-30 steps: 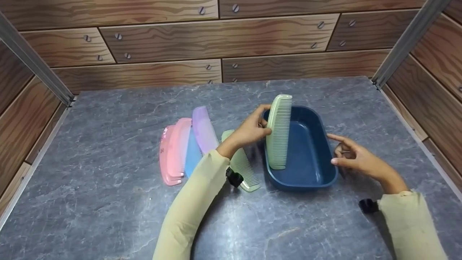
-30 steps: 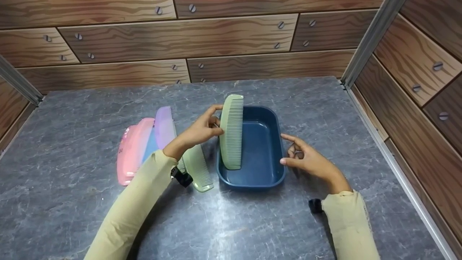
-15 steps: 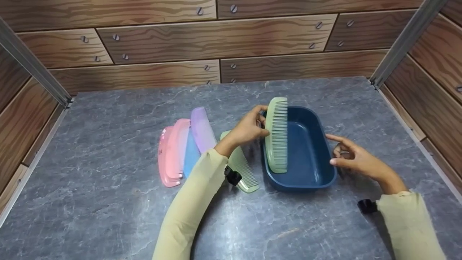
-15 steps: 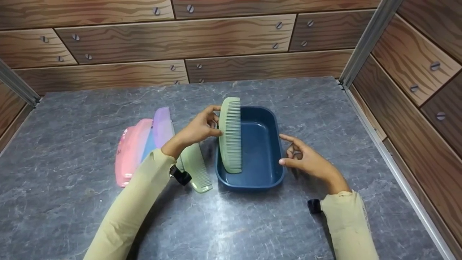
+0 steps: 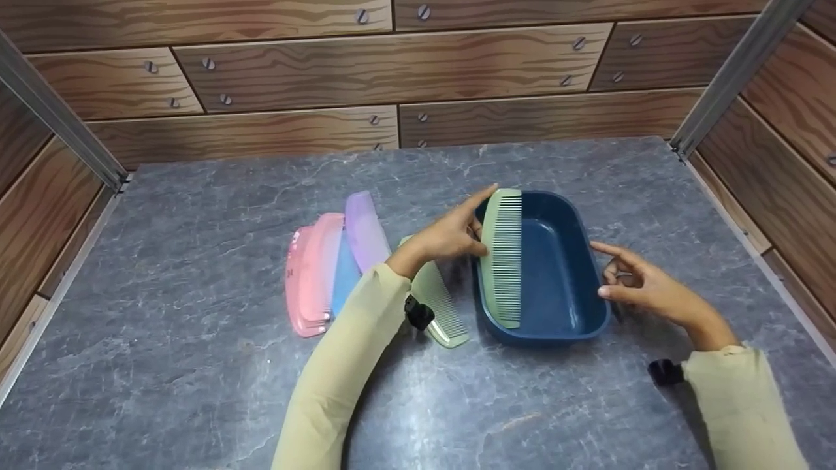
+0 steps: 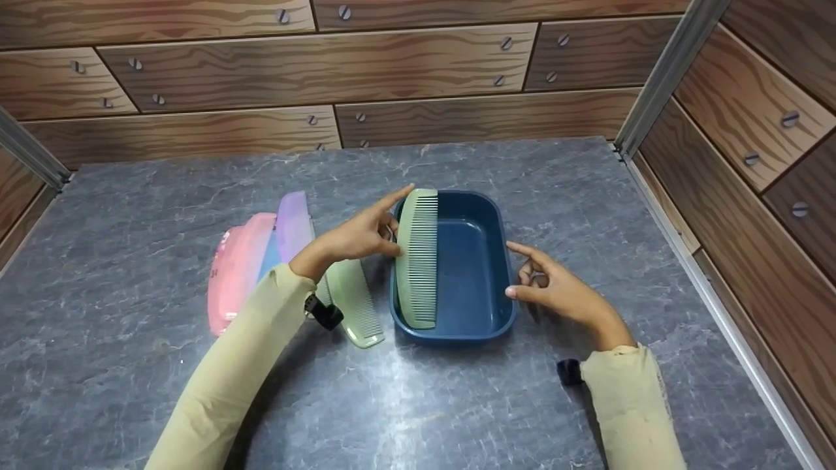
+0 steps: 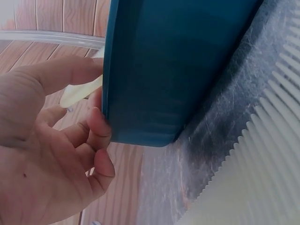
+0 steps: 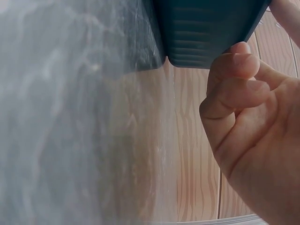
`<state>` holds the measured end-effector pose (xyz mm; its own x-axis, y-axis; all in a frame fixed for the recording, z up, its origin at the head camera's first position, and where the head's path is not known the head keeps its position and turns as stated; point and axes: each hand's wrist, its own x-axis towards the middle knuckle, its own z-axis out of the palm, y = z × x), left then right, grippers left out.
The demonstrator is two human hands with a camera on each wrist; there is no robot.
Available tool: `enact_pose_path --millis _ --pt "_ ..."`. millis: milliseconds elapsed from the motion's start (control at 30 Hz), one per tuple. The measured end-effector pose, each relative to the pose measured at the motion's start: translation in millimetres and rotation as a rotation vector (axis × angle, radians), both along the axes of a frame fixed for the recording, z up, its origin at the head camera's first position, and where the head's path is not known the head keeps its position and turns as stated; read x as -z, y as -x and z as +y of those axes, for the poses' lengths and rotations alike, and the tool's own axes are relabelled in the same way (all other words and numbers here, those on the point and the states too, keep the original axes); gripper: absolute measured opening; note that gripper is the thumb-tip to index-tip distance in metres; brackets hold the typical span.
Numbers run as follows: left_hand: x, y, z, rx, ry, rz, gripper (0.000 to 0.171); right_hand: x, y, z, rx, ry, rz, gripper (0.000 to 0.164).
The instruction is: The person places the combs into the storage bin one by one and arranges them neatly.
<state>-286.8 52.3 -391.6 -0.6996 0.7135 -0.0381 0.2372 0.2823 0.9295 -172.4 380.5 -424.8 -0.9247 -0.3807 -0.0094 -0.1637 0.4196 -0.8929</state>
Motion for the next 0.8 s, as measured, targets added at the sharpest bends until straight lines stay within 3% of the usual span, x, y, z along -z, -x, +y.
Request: enact_pose_path --millis 200,500,800 --pt "-0.3 0.4 0.9 0.013 -0.008 0.001 0.101 0.4 0.3 -0.3 0.006 -0.010 0.007 0.065" --pt "-0.4 -0.9 -0.4 -0.039 0.044 0.065 0.092 0.5 2.8 1.2 -0.022 -0.008 0.026 0.066" --pt "0.3 -1.2 -1.1 -0.037 0.006 0.038 0.087 1.1 2.7 1.5 -0.014 0.005 0.027 0.066"
